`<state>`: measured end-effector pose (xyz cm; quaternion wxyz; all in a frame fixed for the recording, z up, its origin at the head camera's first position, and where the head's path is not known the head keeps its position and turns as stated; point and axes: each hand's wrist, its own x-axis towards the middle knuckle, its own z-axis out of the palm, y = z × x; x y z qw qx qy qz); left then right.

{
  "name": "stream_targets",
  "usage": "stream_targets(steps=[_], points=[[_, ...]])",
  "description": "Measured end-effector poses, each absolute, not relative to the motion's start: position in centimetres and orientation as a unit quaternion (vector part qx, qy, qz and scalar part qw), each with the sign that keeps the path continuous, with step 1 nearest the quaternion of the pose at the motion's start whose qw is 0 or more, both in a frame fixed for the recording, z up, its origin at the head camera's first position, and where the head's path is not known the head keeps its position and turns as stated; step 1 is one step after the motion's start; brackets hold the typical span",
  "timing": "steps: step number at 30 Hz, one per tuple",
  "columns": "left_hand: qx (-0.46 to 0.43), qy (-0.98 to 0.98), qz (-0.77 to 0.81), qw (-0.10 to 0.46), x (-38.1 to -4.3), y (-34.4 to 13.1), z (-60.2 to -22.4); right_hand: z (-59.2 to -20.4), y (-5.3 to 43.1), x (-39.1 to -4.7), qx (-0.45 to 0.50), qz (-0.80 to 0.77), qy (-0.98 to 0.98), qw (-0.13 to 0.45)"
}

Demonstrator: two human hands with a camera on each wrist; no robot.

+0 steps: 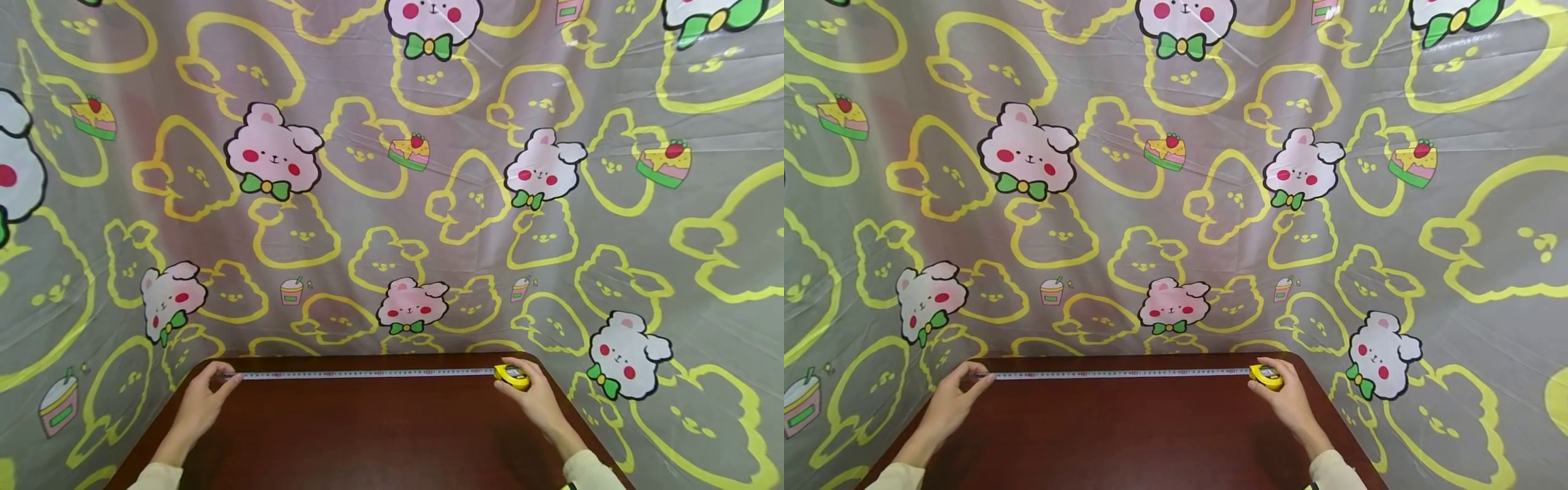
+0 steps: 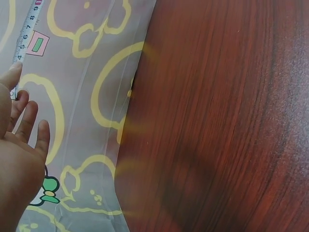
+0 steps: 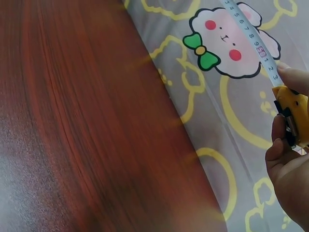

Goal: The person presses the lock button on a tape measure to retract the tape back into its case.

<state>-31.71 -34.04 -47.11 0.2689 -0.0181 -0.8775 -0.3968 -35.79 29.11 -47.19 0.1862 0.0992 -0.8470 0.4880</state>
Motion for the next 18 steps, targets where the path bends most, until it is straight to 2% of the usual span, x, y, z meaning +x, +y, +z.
stream_targets(steps=[18], points=[[-0.027, -0.873, -0.404, 0.272, -31.91, -33.02, -46.98, -47.72, 28.27, -35.84, 0.096, 0.480, -0.852, 0.183]])
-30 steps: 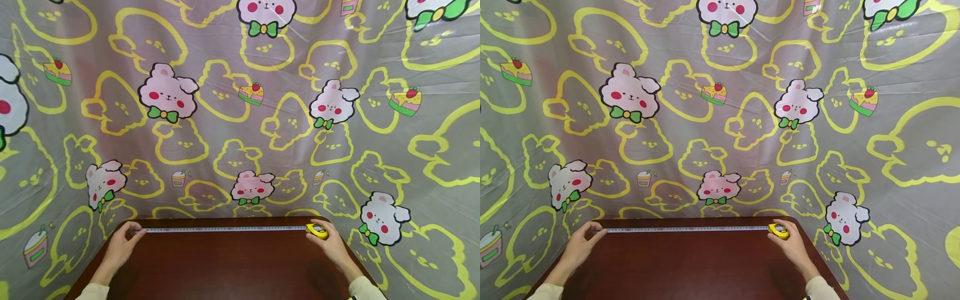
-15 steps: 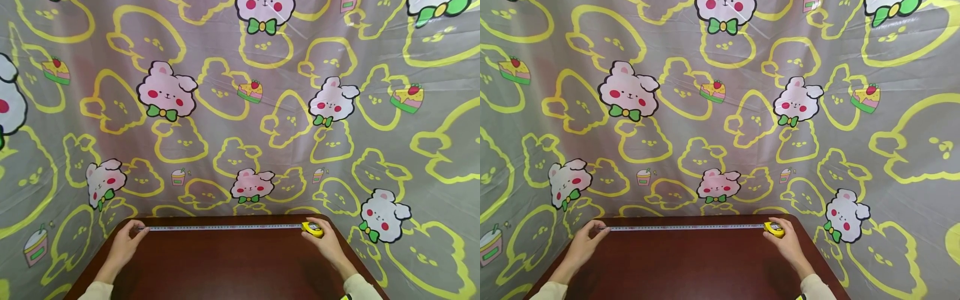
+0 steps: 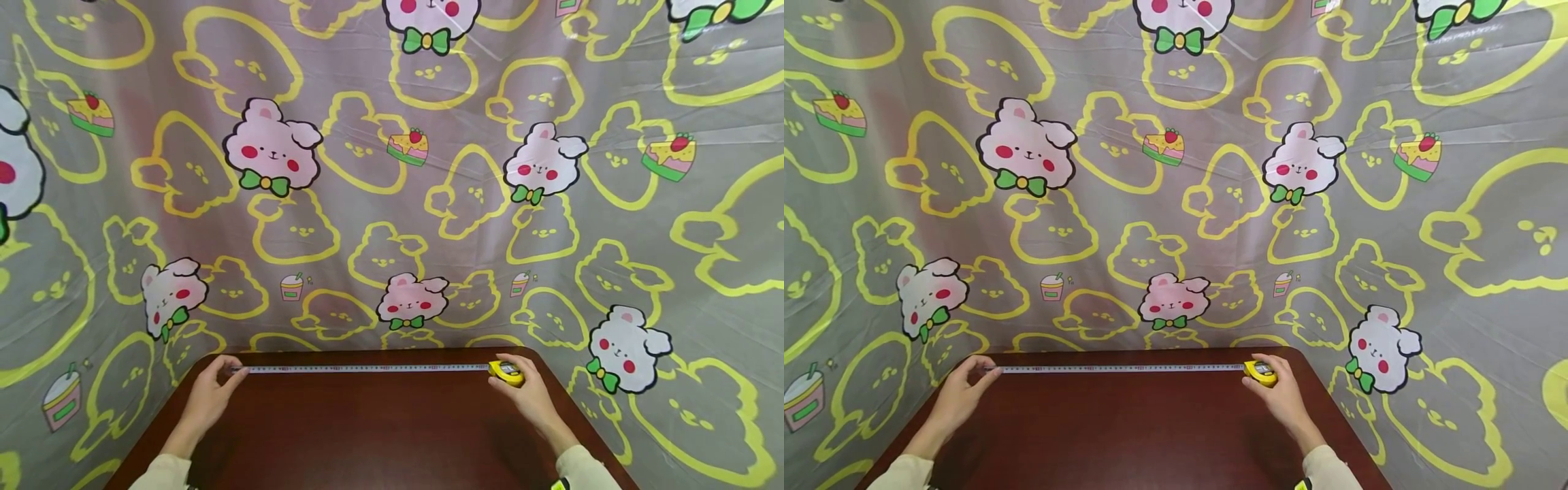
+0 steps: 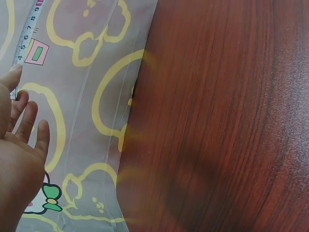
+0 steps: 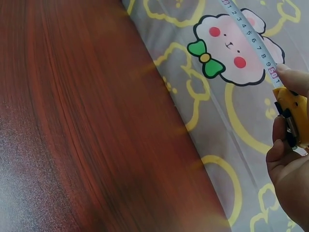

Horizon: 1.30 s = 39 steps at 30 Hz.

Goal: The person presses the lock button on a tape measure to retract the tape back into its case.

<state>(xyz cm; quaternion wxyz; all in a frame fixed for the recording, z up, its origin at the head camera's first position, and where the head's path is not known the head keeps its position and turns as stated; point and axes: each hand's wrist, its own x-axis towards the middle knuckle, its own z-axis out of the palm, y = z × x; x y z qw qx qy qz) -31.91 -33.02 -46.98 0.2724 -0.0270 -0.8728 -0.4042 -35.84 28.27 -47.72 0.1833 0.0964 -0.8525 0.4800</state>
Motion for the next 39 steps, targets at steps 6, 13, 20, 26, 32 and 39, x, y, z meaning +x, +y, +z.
stream_targets(steps=[6, 13, 20, 26, 32, 39], points=[[-0.040, -0.864, -0.407, 0.293, -32.0, -32.7, -47.2, -48.1, 28.0, -36.0, 0.100, 0.481, -0.850, 0.189], [-0.054, -0.861, -0.409, 0.299, -32.3, -32.2, -47.6, -48.3, 27.4, -36.0, 0.102, 0.491, -0.844, 0.188], [-0.054, -0.859, -0.410, 0.300, -32.3, -31.9, -47.9, -48.4, 26.9, -35.9, 0.101, 0.494, -0.843, 0.186], [-0.060, -0.855, -0.415, 0.306, -32.5, -31.8, -47.8, -48.3, 26.3, -35.8, 0.098, 0.501, -0.840, 0.183], [-0.062, -0.854, -0.416, 0.305, -32.5, -31.4, -47.7, -48.4, 25.8, -35.9, 0.098, 0.505, -0.838, 0.182], [-0.066, -0.852, -0.421, 0.305, -32.5, -31.1, -47.9, -48.3, 25.1, -35.5, 0.097, 0.512, -0.833, 0.186]])
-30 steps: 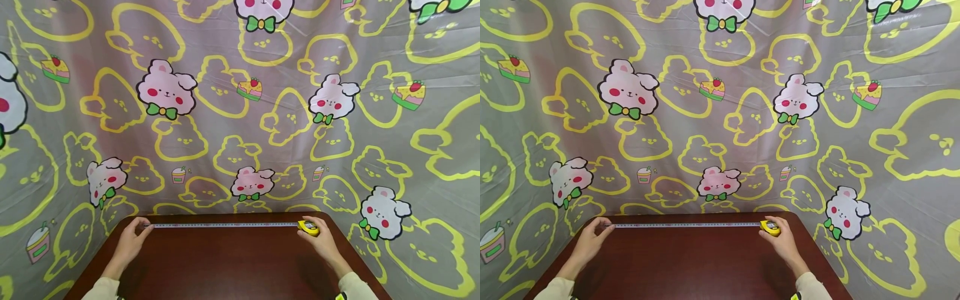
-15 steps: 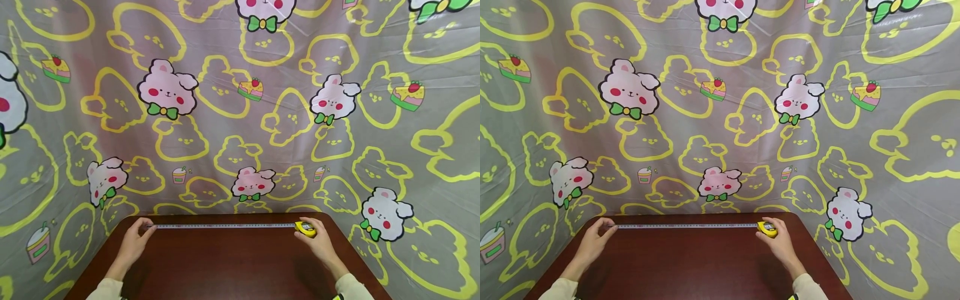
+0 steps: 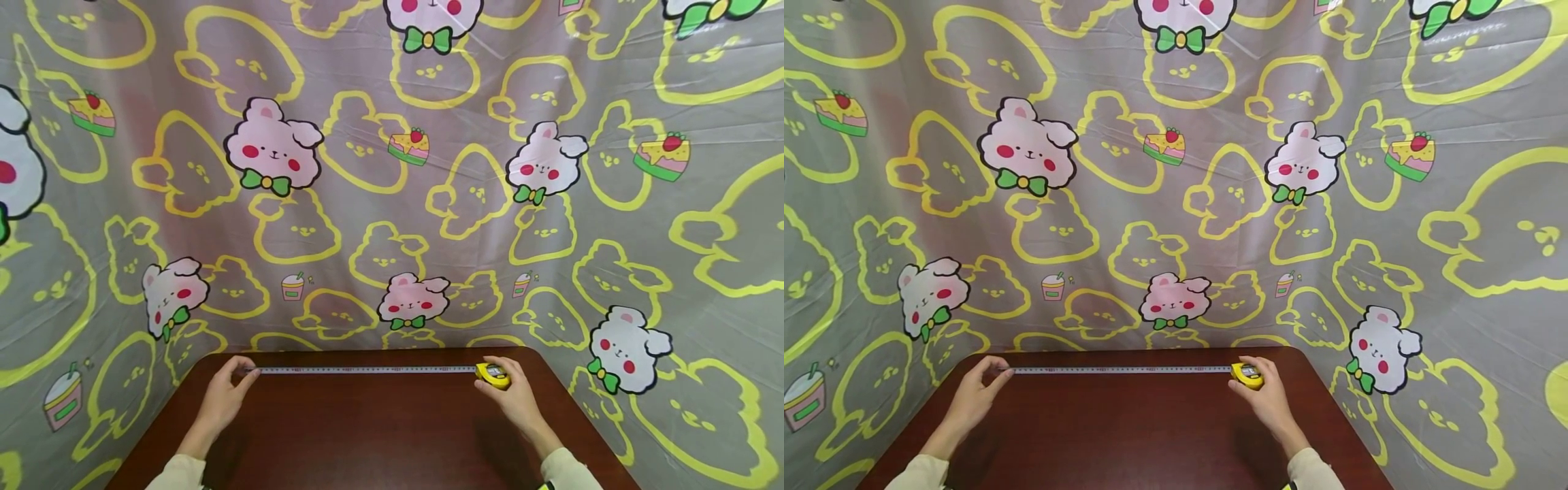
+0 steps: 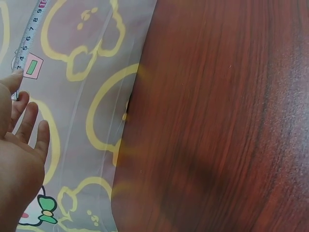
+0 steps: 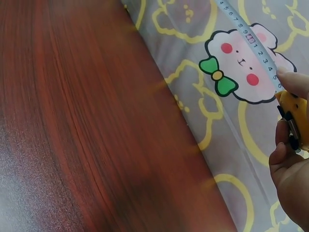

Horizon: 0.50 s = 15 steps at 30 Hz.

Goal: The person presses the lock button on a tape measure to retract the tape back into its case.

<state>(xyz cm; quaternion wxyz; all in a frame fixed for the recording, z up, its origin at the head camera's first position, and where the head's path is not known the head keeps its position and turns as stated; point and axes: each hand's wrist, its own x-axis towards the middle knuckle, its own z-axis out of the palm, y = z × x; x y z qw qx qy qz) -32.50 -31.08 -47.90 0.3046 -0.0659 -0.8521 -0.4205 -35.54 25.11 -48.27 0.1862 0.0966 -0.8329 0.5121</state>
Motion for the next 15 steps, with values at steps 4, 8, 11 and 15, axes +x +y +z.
stream_targets(steps=[4, 8, 11, 15], points=[[-0.072, -0.850, -0.424, 0.305, -32.6, -30.8, -48.0, -48.4, 24.8, -35.6, 0.093, 0.515, -0.832, 0.182], [-0.075, -0.847, -0.428, 0.307, -32.7, -30.4, -48.1, -48.5, 24.5, -35.6, 0.091, 0.512, -0.836, 0.177], [-0.075, -0.845, -0.434, 0.304, -32.8, -30.1, -48.2, -48.5, 24.2, -35.5, 0.087, 0.515, -0.835, 0.173], [-0.068, -0.843, -0.446, 0.292, -33.1, -29.6, -48.4, -48.6, 24.0, -35.7, 0.082, 0.528, -0.829, 0.167]])
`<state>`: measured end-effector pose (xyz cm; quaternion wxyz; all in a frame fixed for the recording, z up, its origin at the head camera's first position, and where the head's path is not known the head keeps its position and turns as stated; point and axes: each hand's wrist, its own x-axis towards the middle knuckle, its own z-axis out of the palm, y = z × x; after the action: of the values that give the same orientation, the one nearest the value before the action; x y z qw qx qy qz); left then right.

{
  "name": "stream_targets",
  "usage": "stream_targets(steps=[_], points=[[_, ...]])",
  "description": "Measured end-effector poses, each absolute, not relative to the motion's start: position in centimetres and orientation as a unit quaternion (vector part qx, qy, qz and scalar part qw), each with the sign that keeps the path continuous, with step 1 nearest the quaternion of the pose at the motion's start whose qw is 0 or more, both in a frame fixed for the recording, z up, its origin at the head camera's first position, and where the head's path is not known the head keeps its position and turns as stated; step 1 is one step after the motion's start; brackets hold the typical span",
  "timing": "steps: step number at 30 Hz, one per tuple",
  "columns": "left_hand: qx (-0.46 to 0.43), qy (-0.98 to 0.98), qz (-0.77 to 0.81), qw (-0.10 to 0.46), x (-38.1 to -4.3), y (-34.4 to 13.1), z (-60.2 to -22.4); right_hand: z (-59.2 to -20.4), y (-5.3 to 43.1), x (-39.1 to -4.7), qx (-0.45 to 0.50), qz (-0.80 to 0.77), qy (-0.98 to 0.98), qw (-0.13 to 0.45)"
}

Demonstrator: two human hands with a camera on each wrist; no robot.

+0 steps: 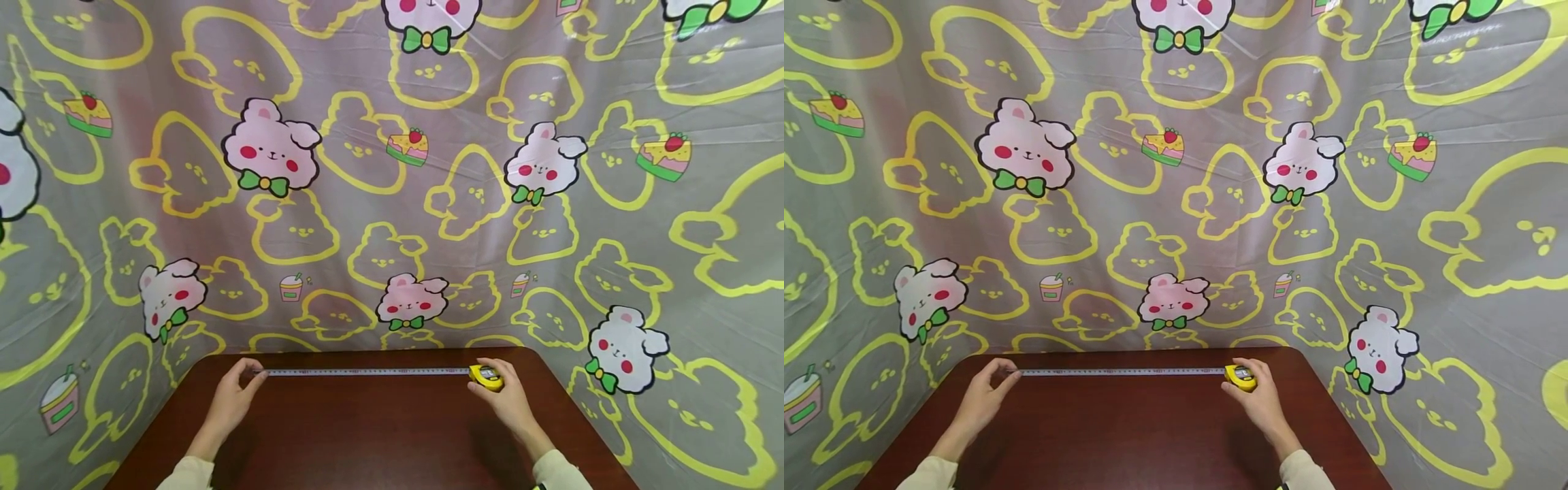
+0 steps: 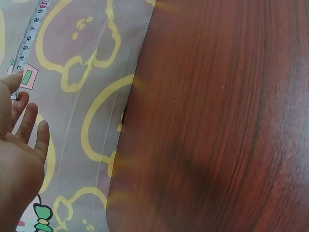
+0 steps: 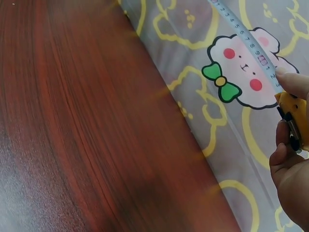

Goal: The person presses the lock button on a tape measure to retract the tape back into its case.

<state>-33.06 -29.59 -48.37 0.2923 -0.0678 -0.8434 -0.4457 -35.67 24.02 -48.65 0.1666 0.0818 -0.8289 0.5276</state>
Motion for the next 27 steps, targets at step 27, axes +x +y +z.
stream_targets(steps=[27], points=[[-0.067, -0.838, -0.466, 0.277, -33.8, -28.4, -49.5, -49.4, 21.7, -35.8, 0.081, 0.543, -0.819, 0.168]])
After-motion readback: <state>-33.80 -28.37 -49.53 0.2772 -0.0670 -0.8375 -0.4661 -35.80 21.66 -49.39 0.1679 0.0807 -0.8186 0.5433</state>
